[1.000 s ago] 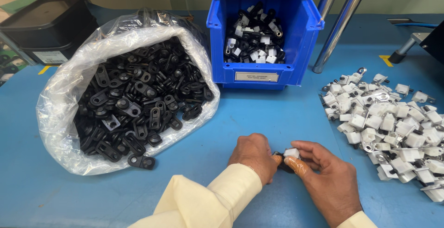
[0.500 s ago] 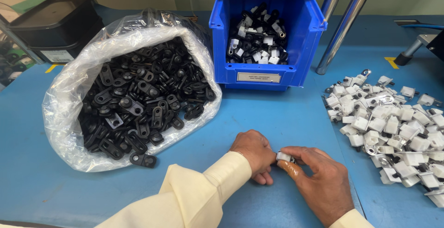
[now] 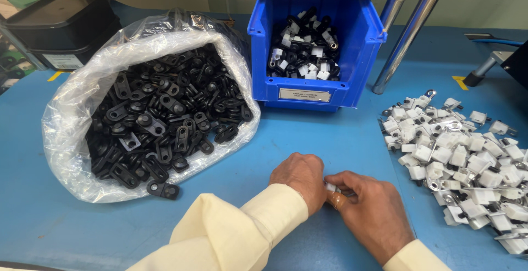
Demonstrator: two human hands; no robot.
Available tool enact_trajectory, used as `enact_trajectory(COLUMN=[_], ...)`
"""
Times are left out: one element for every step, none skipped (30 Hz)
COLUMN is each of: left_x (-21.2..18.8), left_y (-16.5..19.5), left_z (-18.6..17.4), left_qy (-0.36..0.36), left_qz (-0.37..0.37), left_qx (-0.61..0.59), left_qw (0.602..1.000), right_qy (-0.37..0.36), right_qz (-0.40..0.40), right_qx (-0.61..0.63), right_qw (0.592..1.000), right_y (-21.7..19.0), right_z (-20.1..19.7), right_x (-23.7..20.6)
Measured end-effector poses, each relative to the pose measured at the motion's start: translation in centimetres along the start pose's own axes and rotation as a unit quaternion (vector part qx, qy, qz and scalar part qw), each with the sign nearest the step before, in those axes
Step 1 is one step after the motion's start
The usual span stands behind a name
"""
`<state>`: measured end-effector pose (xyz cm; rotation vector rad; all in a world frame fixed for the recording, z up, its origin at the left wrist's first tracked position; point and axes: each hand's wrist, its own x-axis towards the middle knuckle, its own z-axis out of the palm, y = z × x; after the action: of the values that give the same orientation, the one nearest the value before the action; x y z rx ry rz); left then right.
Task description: The person repeatedly picks a black plastic part and a white plastic part, aligns them, and presses them together to form an assembled unit. The assembled units are placed into a blue bin on the table. The process is repeated continuously throughout the clip.
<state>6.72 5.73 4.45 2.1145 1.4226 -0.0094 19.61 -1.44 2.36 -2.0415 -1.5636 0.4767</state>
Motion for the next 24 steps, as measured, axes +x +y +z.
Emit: enact_trajectory(left_x=[-0.2, -0.3, -0.3, -0.5, -0.8, -1.3, -1.7, -2.0, -2.3, -2.4, -2.4, -2.4, -2.4, -2.3, -2.1, -1.9, -1.8, -1.7, -1.5, -1.3, -1.0, -0.8, -0.7, -0.7], left_y=[0.0, -0.2, -0.5, -0.8, -1.2, -1.5, -1.6, -1.6, -1.6, -1.7, -1.7, -1.7, -1.7, -1.8, -1.8, -1.8, -1.7, -1.7, -1.7, -1.6, -1.6, -1.6, -1.7, -1.8], left_z=[0.2, 0.2, 0.2, 0.2, 0.5, 0.9, 1.3, 1.8, 2.2, 2.4, 2.5, 2.6, 2.5, 2.4, 2.2, 2.1, 1.9, 1.8, 1.7, 1.7, 1.6, 1.7, 1.7, 1.8], left_qy=[0.014, 0.014, 0.014, 0.015, 0.005, -0.005, -0.015, -0.022, -0.026, -0.031, -0.026, -0.022, -0.017, -0.023, -0.029, -0.036, -0.034, -0.032, -0.030, -0.036, -0.043, -0.049, -0.054, -0.059], left_qz=[0.005, 0.000, -0.005, -0.011, -0.036, -0.060, -0.083, -0.079, -0.077, -0.074, -0.074, -0.072, -0.072, -0.073, -0.073, -0.073, -0.075, -0.076, -0.077, -0.084, -0.091, -0.099, -0.094, -0.089], left_qx=[-0.002, -0.035, -0.069, -0.103, -0.171, -0.239, -0.305, -0.329, -0.354, -0.378, -0.365, -0.352, -0.338, -0.327, -0.316, -0.303, -0.305, -0.308, -0.310, -0.317, -0.324, -0.332, -0.342, -0.352], left_qw=[1.000, 0.999, 0.998, 0.995, 0.985, 0.969, 0.949, 0.941, 0.932, 0.922, 0.928, 0.933, 0.938, 0.942, 0.946, 0.949, 0.949, 0.948, 0.947, 0.944, 0.941, 0.937, 0.933, 0.930], right_qy=[-0.015, -0.030, -0.028, -0.028, -0.028, -0.038, -0.049, -0.060, -0.062, -0.064, -0.064, -0.075, -0.086, -0.098, -0.108, -0.118, -0.127, -0.129, -0.131, -0.132, -0.133, -0.135, -0.137, -0.139], right_qz=[0.021, 0.041, 0.030, 0.019, 0.007, 0.017, 0.027, 0.038, 0.035, 0.033, 0.032, 0.040, 0.048, 0.055, 0.083, 0.111, 0.139, 0.139, 0.139, 0.139, 0.138, 0.136, 0.134, 0.130], right_qx=[0.005, 0.010, 0.023, 0.035, 0.048, 0.065, 0.082, 0.099, 0.092, 0.086, 0.080, 0.128, 0.175, 0.221, 0.227, 0.233, 0.239, 0.249, 0.258, 0.268, 0.268, 0.268, 0.268, 0.269], right_qw=[1.000, 0.999, 0.999, 0.999, 0.998, 0.997, 0.995, 0.993, 0.993, 0.994, 0.994, 0.988, 0.980, 0.969, 0.964, 0.959, 0.953, 0.950, 0.947, 0.944, 0.944, 0.944, 0.944, 0.944], right_y=[0.0, 0.1, 0.2, 0.4, 0.7, 0.9, 1.2, 1.6, 2.0, 2.3, 2.7, 3.1, 3.4, 3.6, 3.8, 3.9, 4.0, 4.1, 4.1, 4.1, 4.1, 4.2, 4.2, 4.2], right_z=[-0.2, -0.2, -0.2, -0.3, -0.2, -0.1, 0.0, 0.1, 0.2, 0.4, 0.5, 0.6, 0.7, 0.9, 1.0, 1.0, 1.0, 1.1, 1.1, 1.1, 1.2, 1.2, 1.3, 1.4], right_x=[0.3, 0.5, 0.6, 0.8, 1.1, 1.5, 2.0, 2.3, 2.6, 2.9, 3.1, 3.2, 3.4, 3.5, 3.7, 3.8, 3.9, 4.0, 4.0, 4.1, 4.1, 4.1, 4.2, 4.2])
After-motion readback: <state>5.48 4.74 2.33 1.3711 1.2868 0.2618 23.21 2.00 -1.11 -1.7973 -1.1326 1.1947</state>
